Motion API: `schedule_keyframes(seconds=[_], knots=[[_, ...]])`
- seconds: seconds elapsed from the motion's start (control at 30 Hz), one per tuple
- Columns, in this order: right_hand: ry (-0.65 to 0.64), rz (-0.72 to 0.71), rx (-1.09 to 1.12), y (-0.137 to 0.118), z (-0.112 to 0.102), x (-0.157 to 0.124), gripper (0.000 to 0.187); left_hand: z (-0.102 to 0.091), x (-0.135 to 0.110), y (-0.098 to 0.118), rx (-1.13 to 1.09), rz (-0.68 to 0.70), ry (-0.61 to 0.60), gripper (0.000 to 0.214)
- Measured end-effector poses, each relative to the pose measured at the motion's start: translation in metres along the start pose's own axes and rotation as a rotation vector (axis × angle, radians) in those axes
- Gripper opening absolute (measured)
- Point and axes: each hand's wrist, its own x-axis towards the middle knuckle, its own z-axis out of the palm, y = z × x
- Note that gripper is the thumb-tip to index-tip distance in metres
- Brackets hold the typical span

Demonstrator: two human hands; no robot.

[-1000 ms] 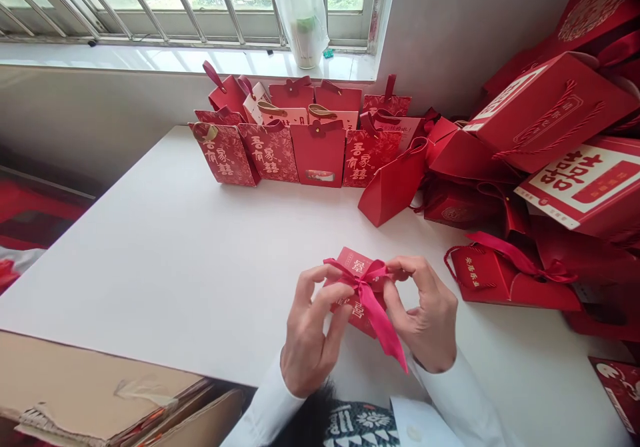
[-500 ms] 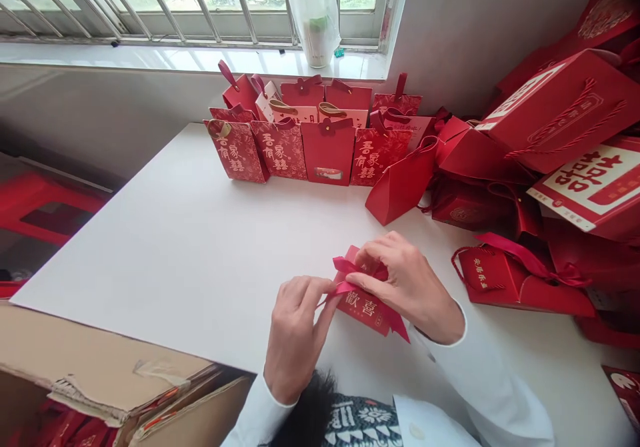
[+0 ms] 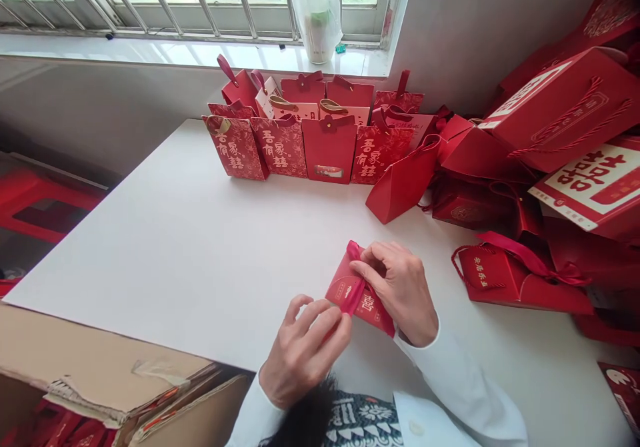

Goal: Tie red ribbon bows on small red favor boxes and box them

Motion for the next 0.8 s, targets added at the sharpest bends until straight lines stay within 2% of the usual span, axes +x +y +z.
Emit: schedule_keyframes(seconds=[0.1, 0.2, 0.3, 0.4, 0.47, 0.6, 0.7, 0.8], knots=[[-0.039, 0.052, 0.15, 0.002, -0.008, -0.001, 0.019, 0.0, -0.005, 0.002, -0.136, -0.097, -0.014, 0.022], [-0.014, 0.085, 0.272, 0.004, -0.023, -0.006, 0.017, -0.007, -0.002, 0.005, -0.396, -0.176, -0.015, 0.01], [0.097, 0.065, 0.192, 0.005, -0.036, -0.017, 0.018, -0.012, 0.011, 0.007, -0.517, -0.304, 0.048, 0.014], [0.086, 0.028, 0.049, 0.006, -0.04, -0.033, 0.014, -0.006, 0.031, 0.002, -0.4, -0.548, 0.074, 0.02], [0.048, 0.003, -0.013, 0.006, -0.037, -0.043, 0.009, 0.002, 0.044, -0.004, -0.378, -0.624, -0.019, 0.028], [0.043, -0.063, -0.075, 0.002, -0.024, -0.055, 0.014, 0.014, 0.061, -0.015, -0.457, -0.568, -0.268, 0.032], [0.092, -0.119, -0.15, -0.001, -0.018, -0.057, 0.006, 0.017, 0.064, -0.019, -0.491, -0.604, -0.291, 0.017], [0.145, -0.195, -0.229, -0.004, -0.017, -0.058, 0.013, 0.022, 0.064, -0.022, -0.516, -0.667, -0.278, 0.011]])
